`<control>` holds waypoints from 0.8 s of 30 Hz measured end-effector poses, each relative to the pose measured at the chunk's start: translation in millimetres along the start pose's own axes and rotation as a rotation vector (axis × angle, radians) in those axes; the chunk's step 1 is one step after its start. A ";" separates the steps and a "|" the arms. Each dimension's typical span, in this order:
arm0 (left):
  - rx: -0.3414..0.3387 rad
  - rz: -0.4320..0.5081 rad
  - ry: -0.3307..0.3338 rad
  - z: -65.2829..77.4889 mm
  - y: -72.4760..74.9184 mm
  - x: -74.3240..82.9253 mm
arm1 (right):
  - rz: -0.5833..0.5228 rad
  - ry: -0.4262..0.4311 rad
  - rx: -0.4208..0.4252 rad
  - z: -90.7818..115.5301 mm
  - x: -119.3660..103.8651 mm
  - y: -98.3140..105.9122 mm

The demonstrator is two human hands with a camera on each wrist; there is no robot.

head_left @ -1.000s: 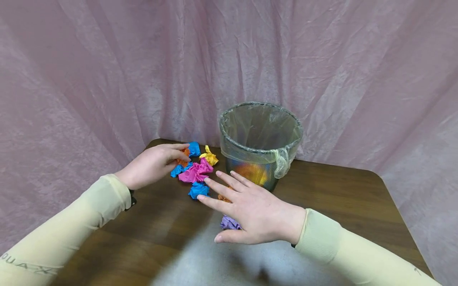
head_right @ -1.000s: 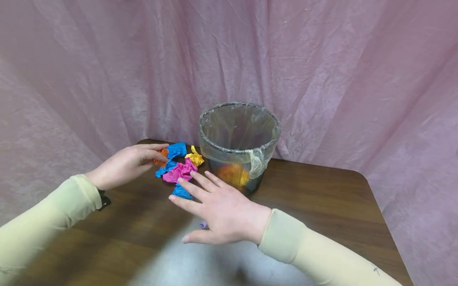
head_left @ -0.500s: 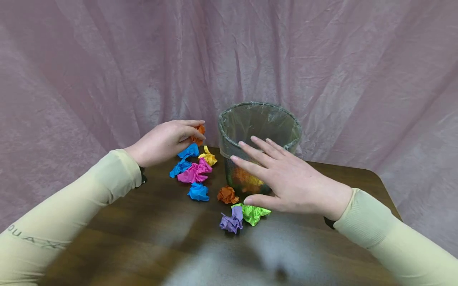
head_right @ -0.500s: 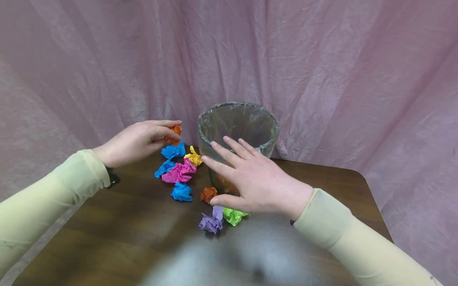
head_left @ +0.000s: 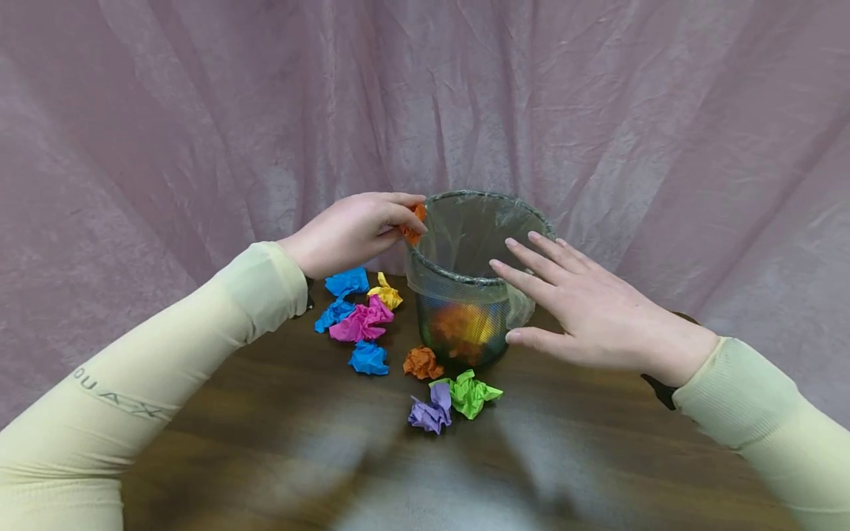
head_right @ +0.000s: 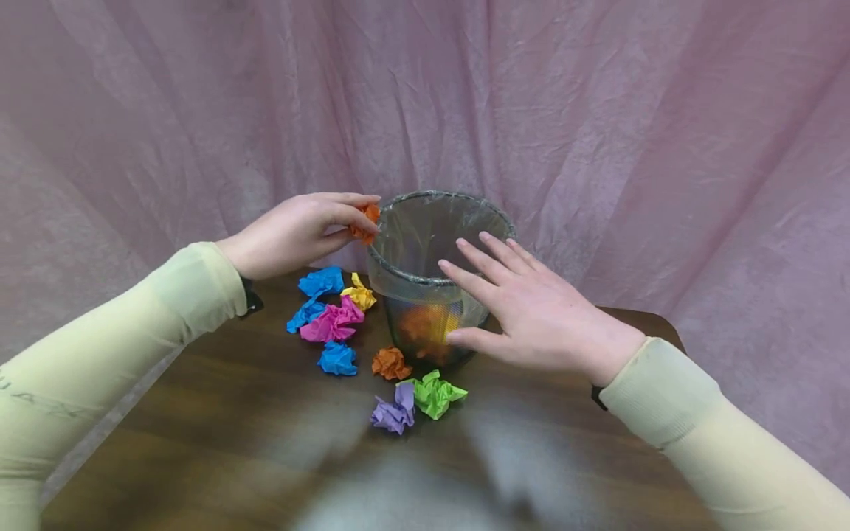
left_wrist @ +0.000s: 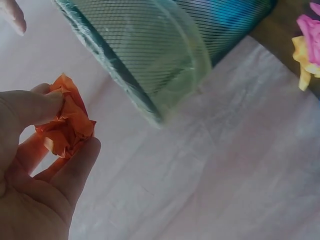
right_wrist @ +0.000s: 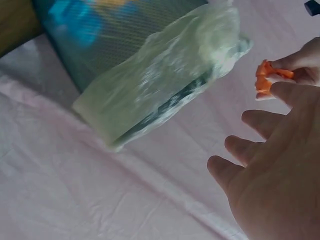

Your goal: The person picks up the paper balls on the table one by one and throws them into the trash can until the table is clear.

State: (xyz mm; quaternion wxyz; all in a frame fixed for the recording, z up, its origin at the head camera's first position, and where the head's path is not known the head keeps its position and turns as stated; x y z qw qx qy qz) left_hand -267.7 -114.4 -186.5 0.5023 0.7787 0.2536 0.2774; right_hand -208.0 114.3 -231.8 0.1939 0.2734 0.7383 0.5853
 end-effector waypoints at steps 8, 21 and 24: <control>-0.046 0.026 -0.016 -33.4 -15.4 13.5 | -0.021 -0.063 -0.011 11.6 23.1 4.0; -0.143 -0.066 -0.009 -55.4 -47.6 25.3 | -0.016 -0.054 0.022 21.3 25.2 -0.2; -0.146 -0.086 0.008 -54.3 -49.4 24.1 | -0.010 -0.047 0.025 21.9 23.9 -1.1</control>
Point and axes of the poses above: each hand's wrist, its own z-axis away from the middle knuckle, its own y-axis out of the back of the hand, x = y × z, the point moved 8 cm from there along -z, towards the middle knuckle, and after that the axes turned 2 degrees about x, right-handed, at the moved point
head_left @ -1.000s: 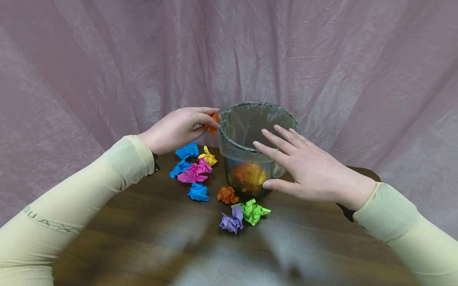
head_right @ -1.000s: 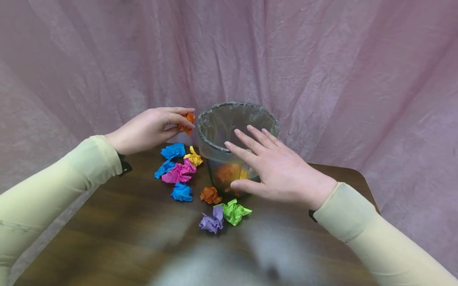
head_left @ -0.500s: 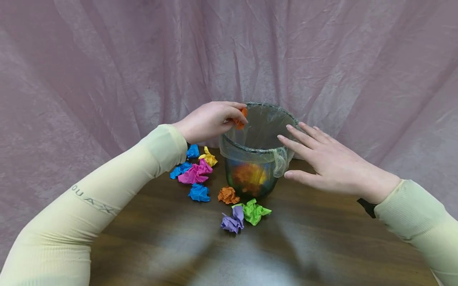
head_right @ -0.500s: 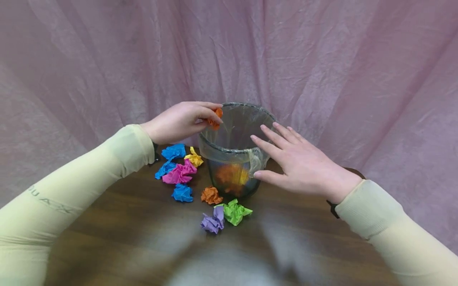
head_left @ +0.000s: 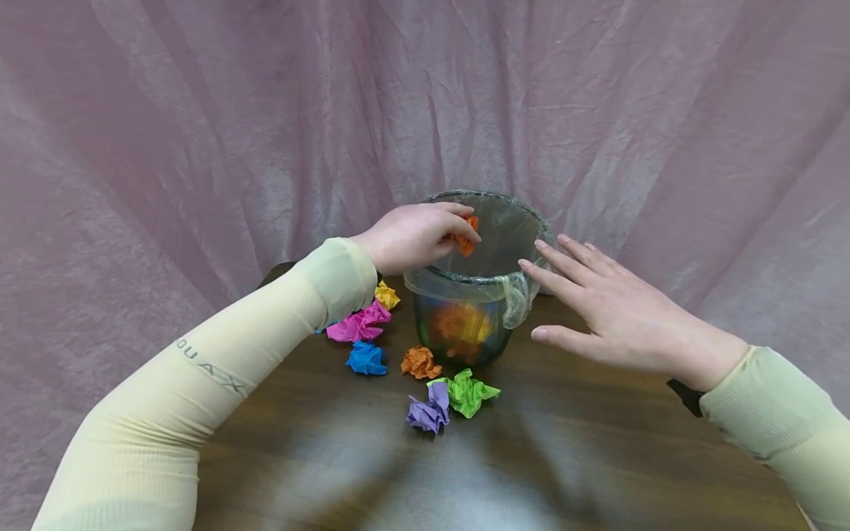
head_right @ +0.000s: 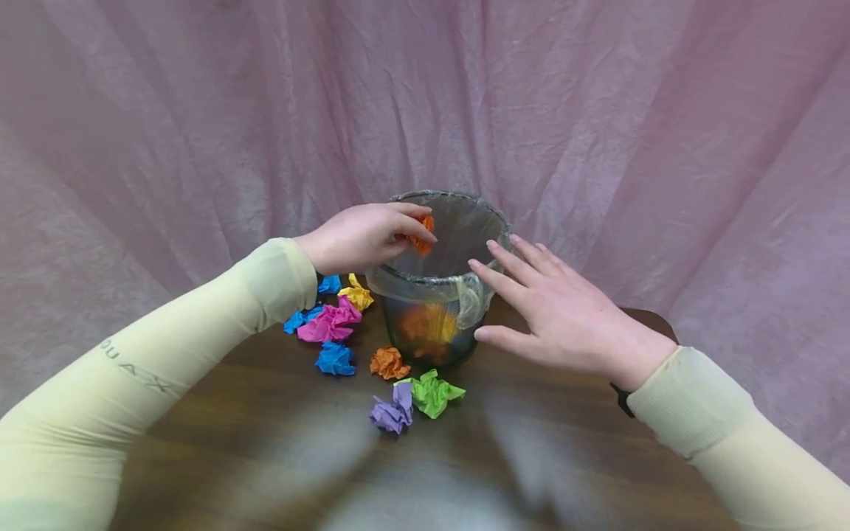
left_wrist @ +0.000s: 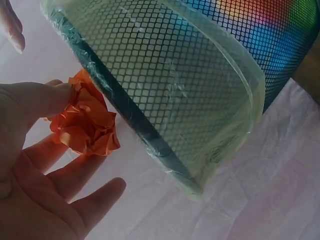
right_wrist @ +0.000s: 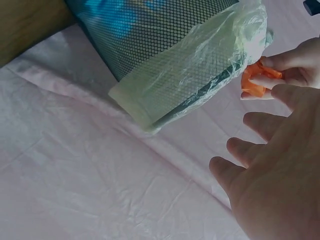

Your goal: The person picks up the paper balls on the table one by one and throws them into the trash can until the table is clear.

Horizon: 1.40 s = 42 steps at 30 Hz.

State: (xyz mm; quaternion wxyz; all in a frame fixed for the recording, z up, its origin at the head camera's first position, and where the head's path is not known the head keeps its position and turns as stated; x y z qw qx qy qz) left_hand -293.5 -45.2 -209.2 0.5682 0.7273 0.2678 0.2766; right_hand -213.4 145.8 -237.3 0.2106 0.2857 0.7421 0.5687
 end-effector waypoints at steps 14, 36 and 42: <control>0.022 -0.032 0.081 2.3 2.8 -10.5 | 0.008 0.002 0.000 3.1 -1.7 -4.8; 0.065 -0.016 0.184 31.8 6.0 -45.9 | 0.012 0.002 0.023 24.7 -8.8 -3.7; 0.065 -0.016 0.239 45.5 0.9 -67.5 | 0.021 0.026 0.043 38.0 -22.2 -8.9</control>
Point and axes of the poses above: each hand's wrist, its own z-axis away from the middle knuckle, its own y-axis out of the back of the hand, x = y × z, the point moved 8 cm from there along -z, towards the middle knuckle, and after that the axes turned 2 degrees about x, right-handed, at the moved point
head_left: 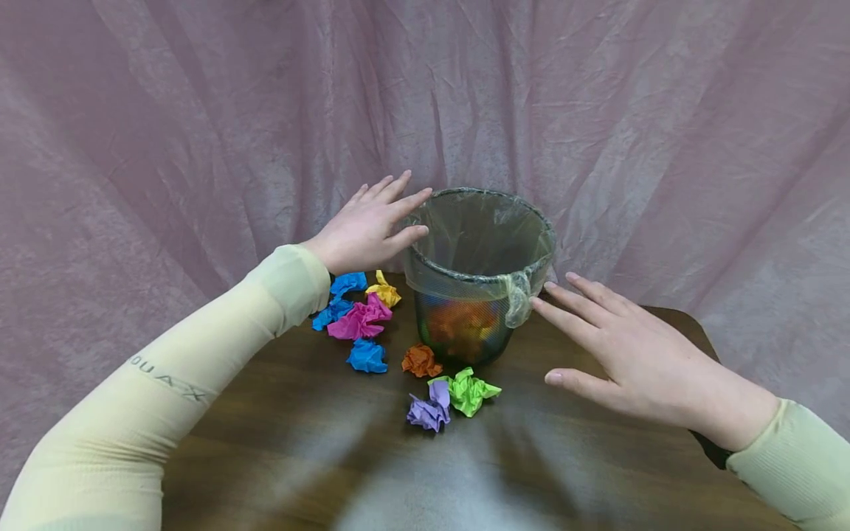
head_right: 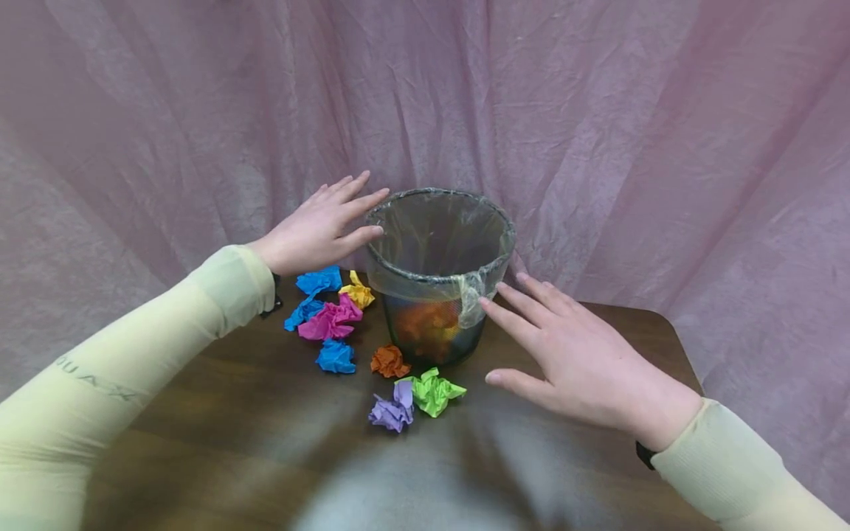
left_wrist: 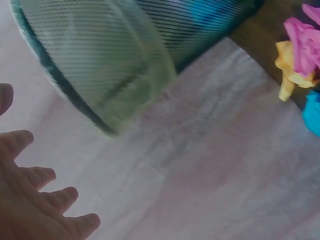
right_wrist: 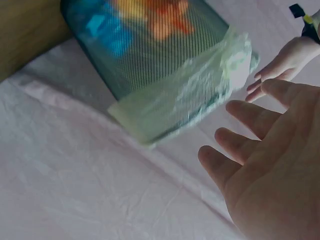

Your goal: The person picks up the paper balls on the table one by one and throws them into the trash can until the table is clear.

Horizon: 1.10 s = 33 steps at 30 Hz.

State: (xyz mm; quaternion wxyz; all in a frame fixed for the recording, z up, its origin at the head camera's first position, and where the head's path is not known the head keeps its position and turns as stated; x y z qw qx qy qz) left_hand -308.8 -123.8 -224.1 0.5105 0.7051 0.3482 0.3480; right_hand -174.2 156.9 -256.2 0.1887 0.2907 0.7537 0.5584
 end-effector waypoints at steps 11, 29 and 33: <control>-0.056 -0.027 0.130 22.9 -27.9 -60.6 | -0.054 0.088 -0.066 13.7 -31.3 -54.4; -0.190 0.062 0.177 73.4 -130.5 -108.0 | -0.211 0.156 -0.148 -15.0 -82.1 -131.0; -0.202 0.081 0.138 80.4 -147.7 -99.4 | -0.216 0.151 -0.180 -25.9 -87.2 -145.6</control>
Point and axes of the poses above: each hand's wrist, its own z-axis away from the middle knuckle, its own y-axis out of the back of the hand, x = y × z, the point moved 8 cm from there along -z, towards the middle knuckle, and after that the axes turned 2 degrees about x, right-handed, at the moved point
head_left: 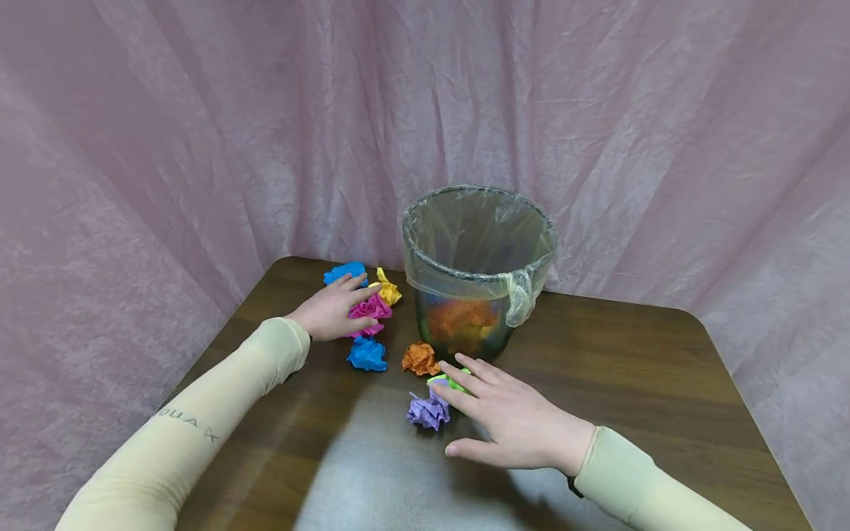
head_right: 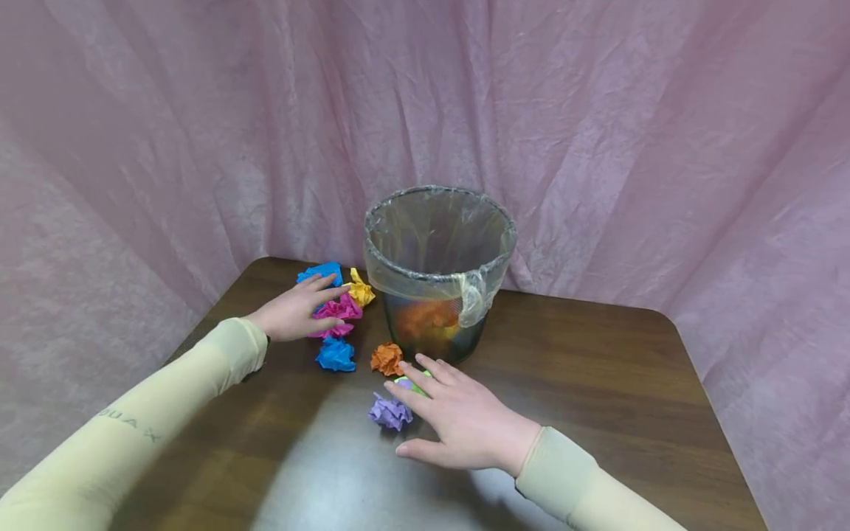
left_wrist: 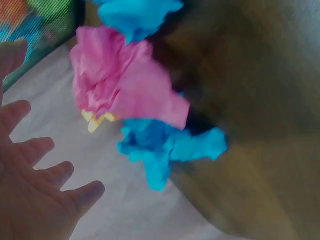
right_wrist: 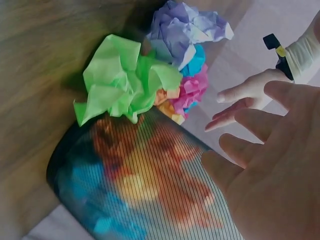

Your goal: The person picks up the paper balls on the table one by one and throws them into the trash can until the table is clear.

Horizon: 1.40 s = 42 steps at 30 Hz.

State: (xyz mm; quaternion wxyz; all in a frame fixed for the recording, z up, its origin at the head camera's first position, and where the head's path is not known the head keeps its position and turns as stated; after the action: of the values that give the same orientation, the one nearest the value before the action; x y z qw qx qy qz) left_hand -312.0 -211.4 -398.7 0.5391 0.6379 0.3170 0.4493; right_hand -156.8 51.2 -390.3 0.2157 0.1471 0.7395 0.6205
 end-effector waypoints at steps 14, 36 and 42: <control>-0.032 -0.105 0.123 -15.8 -29.8 -6.9 | -0.005 0.026 -0.027 -41.3 -2.9 -26.5; -0.189 -0.088 -0.026 -6.9 -64.9 12.2 | -0.038 0.020 -0.078 -46.7 -7.6 -47.7; -0.195 -0.038 -0.026 -6.2 -73.0 9.4 | -0.049 0.017 -0.092 -47.0 -9.0 -51.8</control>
State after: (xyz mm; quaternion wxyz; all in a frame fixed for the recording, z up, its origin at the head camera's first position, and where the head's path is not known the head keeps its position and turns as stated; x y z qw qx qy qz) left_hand -308.1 -184.6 -467.4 0.6111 0.5821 0.2769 0.4593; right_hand -170.0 -3.0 -433.5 0.2311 0.1135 0.7153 0.6496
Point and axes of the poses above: each hand's wrist, its own z-axis away from the middle knuckle, its own y-axis out of the back of the hand, x = y × z, the point moved 8 cm from there along -z, towards the middle knuckle, and after that the axes turned 2 degrees about x, right-handed, at the moved point
